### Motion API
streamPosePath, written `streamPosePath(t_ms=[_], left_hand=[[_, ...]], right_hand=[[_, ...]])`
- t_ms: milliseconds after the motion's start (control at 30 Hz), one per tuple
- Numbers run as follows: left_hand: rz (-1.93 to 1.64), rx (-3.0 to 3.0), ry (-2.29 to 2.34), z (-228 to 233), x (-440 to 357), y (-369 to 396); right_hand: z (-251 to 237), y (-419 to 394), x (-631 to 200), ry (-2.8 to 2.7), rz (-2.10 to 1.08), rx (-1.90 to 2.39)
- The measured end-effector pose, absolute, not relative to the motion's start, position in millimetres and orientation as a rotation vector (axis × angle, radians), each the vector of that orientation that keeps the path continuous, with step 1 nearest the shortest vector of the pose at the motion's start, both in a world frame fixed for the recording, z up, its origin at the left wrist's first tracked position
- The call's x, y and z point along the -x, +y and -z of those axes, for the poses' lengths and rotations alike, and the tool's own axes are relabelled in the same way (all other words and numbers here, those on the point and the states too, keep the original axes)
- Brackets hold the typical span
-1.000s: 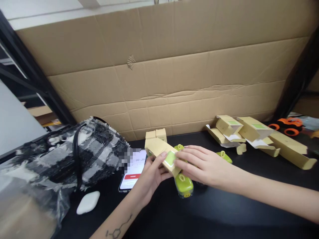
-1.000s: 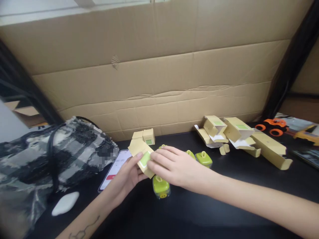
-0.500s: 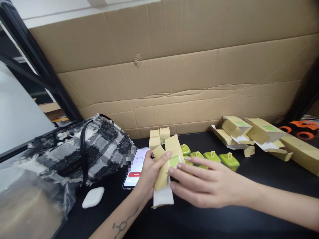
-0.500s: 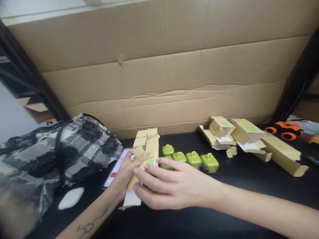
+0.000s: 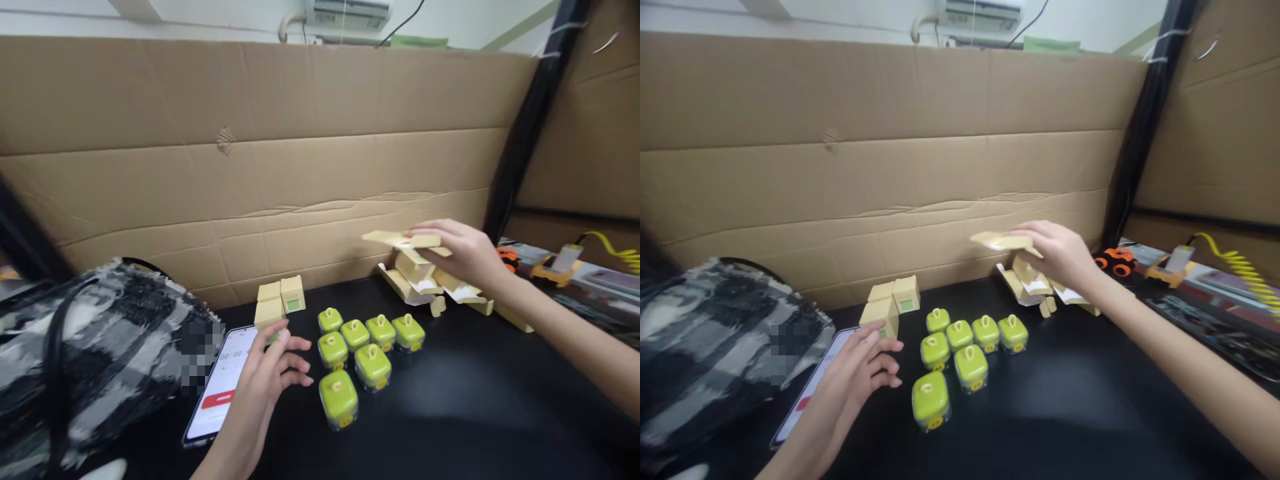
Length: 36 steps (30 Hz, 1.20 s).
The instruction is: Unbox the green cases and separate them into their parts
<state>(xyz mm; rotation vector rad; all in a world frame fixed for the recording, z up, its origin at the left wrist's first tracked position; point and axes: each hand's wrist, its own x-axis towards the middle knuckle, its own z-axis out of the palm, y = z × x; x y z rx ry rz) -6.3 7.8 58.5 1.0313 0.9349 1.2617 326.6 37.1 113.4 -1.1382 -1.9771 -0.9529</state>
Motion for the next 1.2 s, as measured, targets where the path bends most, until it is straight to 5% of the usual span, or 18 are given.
streamPosePath(t_ms=[233,533,967,1200], left_hand=[[-1.199,-1.037,0.932,-47.9,12.9,21.0],[-1.238,-1.046,0.937,-49.2,9.8,15.0],[-1.165,-1.297,0.966,-38.7,16.0,18.8],[-1.334,-1.649,1.051,-31.6,21.9,27.1]], right_hand=[[-88.9,58.8,-430.3,-2.036,0.753,1.400],[-74.2,70.6,-454.1,-2.172,0.608,1.293],[-73.6,144.5,-164.2,-2.569,0.116,1.044],[-63.8,158.5,-153.4,-2.446,-0.116,1.094]])
